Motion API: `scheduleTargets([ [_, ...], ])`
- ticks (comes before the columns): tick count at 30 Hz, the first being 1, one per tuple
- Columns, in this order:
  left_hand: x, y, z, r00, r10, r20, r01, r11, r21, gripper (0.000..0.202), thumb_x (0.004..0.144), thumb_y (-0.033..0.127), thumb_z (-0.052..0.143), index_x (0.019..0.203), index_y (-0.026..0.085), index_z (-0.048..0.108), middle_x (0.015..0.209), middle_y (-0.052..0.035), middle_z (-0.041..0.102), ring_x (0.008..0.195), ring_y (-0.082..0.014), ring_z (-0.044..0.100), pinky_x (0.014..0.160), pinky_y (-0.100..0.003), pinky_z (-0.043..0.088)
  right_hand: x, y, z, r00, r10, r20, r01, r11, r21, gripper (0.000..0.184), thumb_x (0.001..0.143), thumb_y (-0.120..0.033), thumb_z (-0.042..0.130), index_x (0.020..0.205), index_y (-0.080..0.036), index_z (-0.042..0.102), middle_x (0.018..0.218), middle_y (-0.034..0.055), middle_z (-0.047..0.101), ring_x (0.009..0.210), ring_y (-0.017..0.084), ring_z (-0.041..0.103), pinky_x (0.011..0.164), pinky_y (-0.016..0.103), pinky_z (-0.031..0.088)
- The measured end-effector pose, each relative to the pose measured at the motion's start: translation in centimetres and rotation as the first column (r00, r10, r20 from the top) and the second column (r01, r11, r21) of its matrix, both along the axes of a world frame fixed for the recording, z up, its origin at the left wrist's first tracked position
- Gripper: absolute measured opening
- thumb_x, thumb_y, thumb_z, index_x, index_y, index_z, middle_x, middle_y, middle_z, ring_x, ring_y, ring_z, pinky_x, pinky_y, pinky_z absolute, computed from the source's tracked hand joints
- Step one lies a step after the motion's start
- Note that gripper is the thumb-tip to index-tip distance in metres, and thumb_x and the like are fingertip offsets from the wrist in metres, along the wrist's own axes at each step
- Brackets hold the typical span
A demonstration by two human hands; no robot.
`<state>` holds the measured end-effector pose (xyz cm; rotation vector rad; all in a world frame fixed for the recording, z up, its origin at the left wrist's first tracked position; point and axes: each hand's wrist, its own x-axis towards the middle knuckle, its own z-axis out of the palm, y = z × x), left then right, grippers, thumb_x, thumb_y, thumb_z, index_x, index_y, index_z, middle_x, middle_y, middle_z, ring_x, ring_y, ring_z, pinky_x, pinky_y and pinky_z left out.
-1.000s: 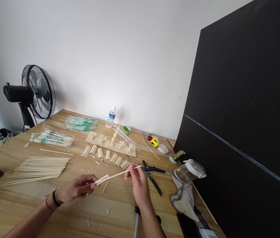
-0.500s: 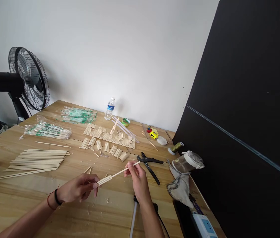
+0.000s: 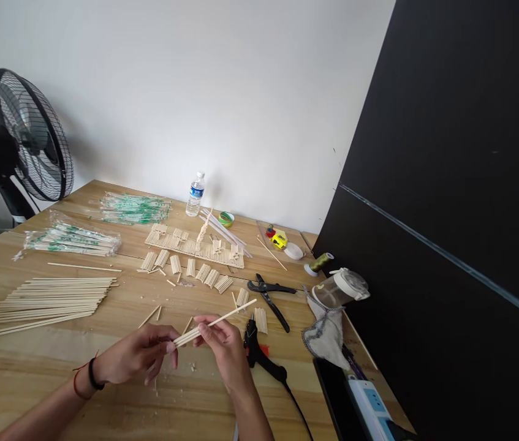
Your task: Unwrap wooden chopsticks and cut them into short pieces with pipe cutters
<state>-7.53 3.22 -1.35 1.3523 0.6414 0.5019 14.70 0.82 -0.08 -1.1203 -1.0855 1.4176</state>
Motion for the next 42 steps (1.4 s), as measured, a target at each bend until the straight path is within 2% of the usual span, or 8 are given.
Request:
scheduleTargets([
  [12, -0.5, 0.0, 1.3, 0.994, 0.013, -0.113, -0.001, 0.995, 0.105, 0.049, 0.099, 0.061, 0.051, 0.083, 0.016, 0.059, 0.062, 0.0022, 0.057, 0.041, -0.0055, 0.043, 0.040, -0.017, 0.030, -0.5, 0.0, 1.6, 0.995, 0.078, 0.059, -0.080, 0.996, 0.032, 0.029, 0.083, -0.047, 0.082, 0.096, -0.021, 0.083, 0.084, 0.0039, 0.074, 0.073, 0.018, 0.068, 0.074, 0.033, 0.056],
  [17, -0.6, 0.1, 1.5, 0.988, 0.127, -0.086, -0.116, 0.985, 0.126, 0.047, 0.099, 0.060, 0.052, 0.080, 0.017, 0.055, 0.063, 0.0041, 0.053, 0.042, -0.0052, 0.038, 0.040, -0.018, 0.027, 3.1, 1.7, 4.8, 0.918, 0.281, 0.280, -0.282, 0.959, -0.038, 0.045, 0.082, -0.046, 0.083, 0.119, -0.022, 0.076, 0.103, 0.0071, 0.077, 0.100, 0.025, 0.072, 0.094, 0.040, 0.056],
  [20, -0.9, 0.5, 1.4, 0.973, 0.227, -0.048, -0.221, 0.970, 0.102, 0.046, 0.098, 0.060, 0.052, 0.083, 0.017, 0.057, 0.061, 0.0052, 0.051, 0.042, -0.0058, 0.037, 0.041, -0.019, 0.027, 7.7, 2.8, 6.1, 0.857, 0.003, 0.515, -0.070, 0.991, 0.112, 0.042, 0.087, -0.049, 0.075, 0.121, -0.023, 0.073, 0.105, 0.0067, 0.076, 0.104, 0.025, 0.070, 0.098, 0.041, 0.054],
  [23, -1.1, 0.7, 1.5, 0.947, 0.320, -0.017, -0.317, 0.944, 0.092, 0.049, 0.096, 0.064, 0.053, 0.086, 0.017, 0.059, 0.062, 0.0052, 0.050, 0.044, -0.0068, 0.039, 0.043, -0.020, 0.030, 12.0, 2.3, 4.8, 0.709, -0.126, 0.694, 0.030, 0.988, 0.149, 0.037, 0.085, -0.045, 0.073, 0.113, -0.021, 0.074, 0.096, 0.0073, 0.076, 0.093, 0.026, 0.071, 0.092, 0.045, 0.055],
  [26, -1.1, 0.7, 1.7, 0.935, 0.353, -0.011, -0.351, 0.933, 0.079, 0.052, 0.094, 0.068, 0.054, 0.088, 0.017, 0.059, 0.064, 0.0050, 0.050, 0.045, -0.0072, 0.041, 0.043, -0.021, 0.030, 14.8, -0.2, 1.6, 0.596, -0.097, 0.797, 0.083, 0.995, 0.059, 0.033, 0.078, -0.038, 0.076, 0.107, -0.021, 0.076, 0.097, 0.0090, 0.076, 0.091, 0.030, 0.071, 0.088, 0.048, 0.056],
  [31, -0.7, 0.6, 1.7, 0.938, 0.344, -0.040, -0.341, 0.938, 0.067, 0.055, 0.092, 0.072, 0.053, 0.089, 0.017, 0.057, 0.065, 0.0056, 0.048, 0.046, -0.0071, 0.040, 0.044, -0.020, 0.031, 15.3, -4.4, -3.0, 0.547, -0.062, 0.835, 0.049, 0.998, 0.042, 0.047, 0.072, -0.024, 0.074, 0.119, -0.026, 0.071, 0.123, 0.0100, 0.070, 0.114, 0.032, 0.067, 0.104, 0.048, 0.052],
  [35, -0.7, 0.5, 1.5, 0.935, 0.352, -0.043, -0.349, 0.935, 0.063, 0.052, 0.093, 0.070, 0.054, 0.089, 0.018, 0.057, 0.065, 0.0060, 0.047, 0.047, -0.0070, 0.039, 0.044, -0.020, 0.030, 14.3, -5.0, -3.6, 0.485, -0.094, 0.869, 0.013, 0.995, 0.101, 0.041, 0.083, -0.023, 0.060, 0.122, -0.026, 0.068, 0.121, 0.0103, 0.070, 0.119, 0.031, 0.065, 0.107, 0.047, 0.050],
  [42, -1.0, 0.8, 1.4, 0.928, 0.372, -0.015, -0.369, 0.925, 0.093, 0.050, 0.095, 0.067, 0.054, 0.091, 0.017, 0.058, 0.064, 0.0062, 0.046, 0.048, -0.0073, 0.038, 0.045, -0.020, 0.031, 16.5, -5.5, -3.1, 0.512, -0.174, 0.841, 0.035, 0.983, 0.182, 0.045, 0.097, -0.036, 0.049, 0.140, -0.025, 0.054, 0.140, 0.0127, 0.063, 0.132, 0.029, 0.059, 0.114, 0.048, 0.044],
])
